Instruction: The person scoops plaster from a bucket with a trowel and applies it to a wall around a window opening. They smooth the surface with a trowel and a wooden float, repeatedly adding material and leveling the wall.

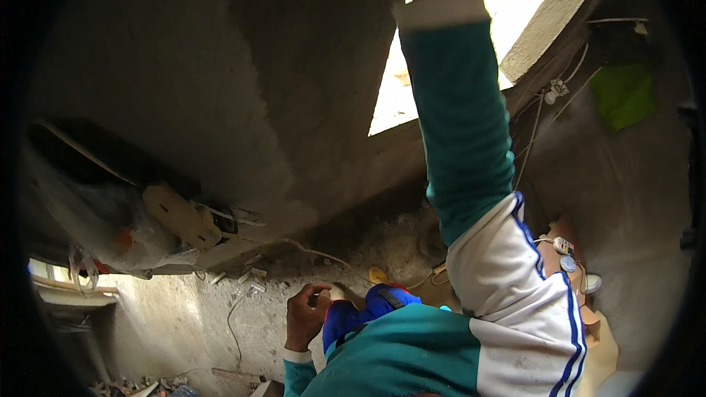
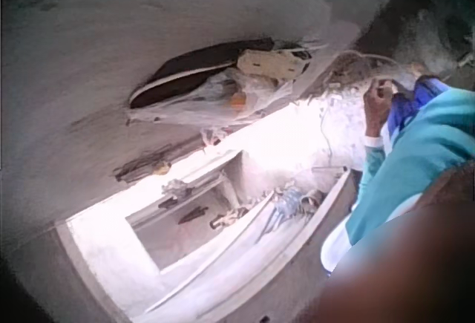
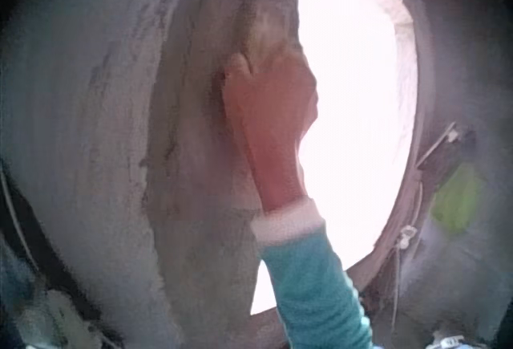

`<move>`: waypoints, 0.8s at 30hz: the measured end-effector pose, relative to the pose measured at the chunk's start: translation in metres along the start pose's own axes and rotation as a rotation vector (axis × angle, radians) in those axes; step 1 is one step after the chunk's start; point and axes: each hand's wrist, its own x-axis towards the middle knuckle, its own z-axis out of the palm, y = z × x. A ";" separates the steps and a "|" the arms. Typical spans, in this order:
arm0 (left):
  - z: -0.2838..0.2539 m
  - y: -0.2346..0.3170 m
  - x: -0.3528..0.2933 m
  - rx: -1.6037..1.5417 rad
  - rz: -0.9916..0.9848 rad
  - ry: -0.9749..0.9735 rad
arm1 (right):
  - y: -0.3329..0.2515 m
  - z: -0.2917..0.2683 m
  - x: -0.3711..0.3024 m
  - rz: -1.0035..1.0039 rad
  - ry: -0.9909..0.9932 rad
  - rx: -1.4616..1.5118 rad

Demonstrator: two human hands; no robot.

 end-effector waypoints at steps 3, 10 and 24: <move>-0.004 -0.016 -0.001 0.029 -0.065 0.001 | 0.020 -0.008 -0.075 -0.041 0.058 0.079; -0.009 -0.045 0.017 0.039 -0.174 -0.013 | 0.057 -0.019 -0.184 0.051 0.030 0.119; 0.002 -0.131 0.043 0.069 -0.298 -0.050 | 0.122 -0.047 -0.390 0.106 -0.102 -0.036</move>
